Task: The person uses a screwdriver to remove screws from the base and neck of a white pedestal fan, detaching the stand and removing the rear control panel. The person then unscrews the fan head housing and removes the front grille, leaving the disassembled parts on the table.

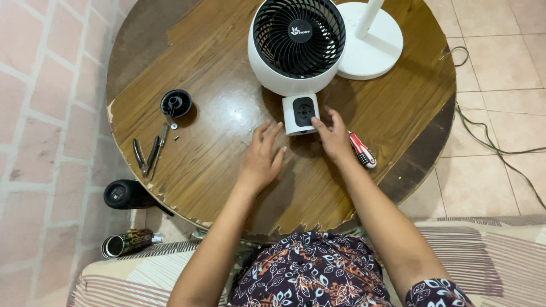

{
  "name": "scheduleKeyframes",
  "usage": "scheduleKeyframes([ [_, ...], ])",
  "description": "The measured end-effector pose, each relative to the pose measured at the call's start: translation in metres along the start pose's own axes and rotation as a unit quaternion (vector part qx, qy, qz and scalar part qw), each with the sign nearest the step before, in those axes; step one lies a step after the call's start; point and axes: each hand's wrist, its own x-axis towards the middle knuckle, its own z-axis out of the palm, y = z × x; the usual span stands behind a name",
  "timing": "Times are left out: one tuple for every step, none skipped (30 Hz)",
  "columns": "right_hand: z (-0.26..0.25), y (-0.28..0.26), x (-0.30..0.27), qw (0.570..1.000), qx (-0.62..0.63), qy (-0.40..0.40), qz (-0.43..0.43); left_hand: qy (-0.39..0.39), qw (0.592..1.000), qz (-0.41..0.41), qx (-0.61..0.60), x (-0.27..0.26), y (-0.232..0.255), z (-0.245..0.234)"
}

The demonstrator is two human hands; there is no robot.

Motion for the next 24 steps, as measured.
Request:
scheduleKeyframes([
  [0.002, -0.003, 0.003, 0.999, -0.043, 0.002, -0.011, -0.009, 1.0, 0.003, 0.002, 0.007, 0.005, 0.0],
  [0.005, -0.007, 0.005, 0.996, -0.087, 0.004, -0.022, -0.017, 1.0, 0.006, 0.004, 0.013, 0.01, -0.001],
  [0.007, -0.01, 0.005, 0.991, -0.129, 0.006, -0.033, -0.026, 1.0, 0.01, 0.006, 0.018, 0.015, -0.002],
  [0.011, -0.015, 0.004, 0.996, -0.084, -0.004, -0.023, -0.024, 0.999, 0.019, 0.014, 0.022, 0.02, -0.002],
  [0.015, -0.02, 0.002, 0.999, -0.04, -0.013, -0.012, -0.023, 0.999, 0.027, 0.022, 0.026, 0.024, -0.003],
  [0.019, -0.025, 0.001, 1.0, 0.005, -0.023, -0.001, -0.021, 0.999, 0.036, 0.029, 0.03, 0.027, -0.003],
  [0.02, -0.03, -0.002, 0.999, 0.001, -0.023, 0.026, -0.015, 0.998, 0.056, 0.035, 0.033, 0.029, -0.004],
  [0.019, -0.034, -0.005, 0.998, -0.002, -0.024, 0.054, -0.01, 0.996, 0.076, 0.04, 0.036, 0.031, -0.005],
  [0.018, -0.037, -0.009, 0.996, -0.006, -0.025, 0.083, -0.005, 0.994, 0.095, 0.046, 0.038, 0.033, -0.006],
  [0.019, -0.039, -0.013, 0.994, -0.009, -0.025, 0.107, -0.016, 0.995, 0.085, 0.054, 0.04, 0.034, -0.006],
  [0.018, -0.039, -0.016, 0.991, -0.012, -0.024, 0.131, -0.027, 0.995, 0.075, 0.062, 0.042, 0.036, -0.006],
  [0.017, -0.037, -0.019, 0.988, -0.014, -0.022, 0.154, -0.037, 0.995, 0.066, 0.071, 0.044, 0.037, -0.005],
  [0.017, -0.034, -0.021, 0.995, -0.012, -0.022, 0.098, -0.025, 0.994, 0.073, 0.078, 0.046, 0.038, -0.004],
  [0.017, -0.029, -0.024, 0.999, -0.01, -0.022, 0.042, -0.013, 0.993, 0.08, 0.085, 0.048, 0.039, -0.002],
  [0.016, -0.024, -0.026, 1.0, -0.008, -0.021, -0.014, -0.001, 0.992, 0.087, 0.091, 0.05, 0.04, -0.001],
  [0.015, -0.018, -0.028, 0.999, -0.02, -0.029, -0.01, 0.006, 0.992, 0.087, 0.086, 0.049, 0.041, 0.001],
  [0.013, -0.013, -0.03, 0.999, -0.033, -0.036, -0.006, 0.014, 0.993, 0.088, 0.081, 0.048, 0.042, 0.002],
  [0.011, -0.008, -0.032, 0.998, -0.045, -0.044, -0.002, 0.021, 0.993, 0.088, 0.076, 0.046, 0.043, 0.004],
  [0.01, -0.004, -0.035, 0.998, -0.04, -0.057, -0.006, 0.038, 0.991, 0.097, 0.08, 0.044, 0.044, 0.006],
  [0.009, 0.0, -0.038, 0.997, -0.035, -0.071, -0.01, 0.055, 0.989, 0.106, 0.084, 0.042, 0.044, 0.008],
  [0.009, 0.003, -0.04, 0.996, -0.03, -0.084, -0.013, 0.073, 0.987, 0.115, 0.088, 0.041, 0.044, 0.011],
  [0.008, 0.005, -0.042, 0.994, -0.035, -0.102, 0.011, 0.076, 0.985, 0.124, 0.096, 0.039, 0.044, 0.012],
  [0.007, 0.007, -0.045, 0.991, -0.04, -0.12, 0.037, 0.08, 0.982, 0.132, 0.105, 0.036, 0.044, 0.014],
  [0.007, 0.008, -0.047, 0.988, -0.044, -0.138, 0.062, 0.084, 0.98, 0.14, 0.113, 0.033, 0.043, 0.016],
])
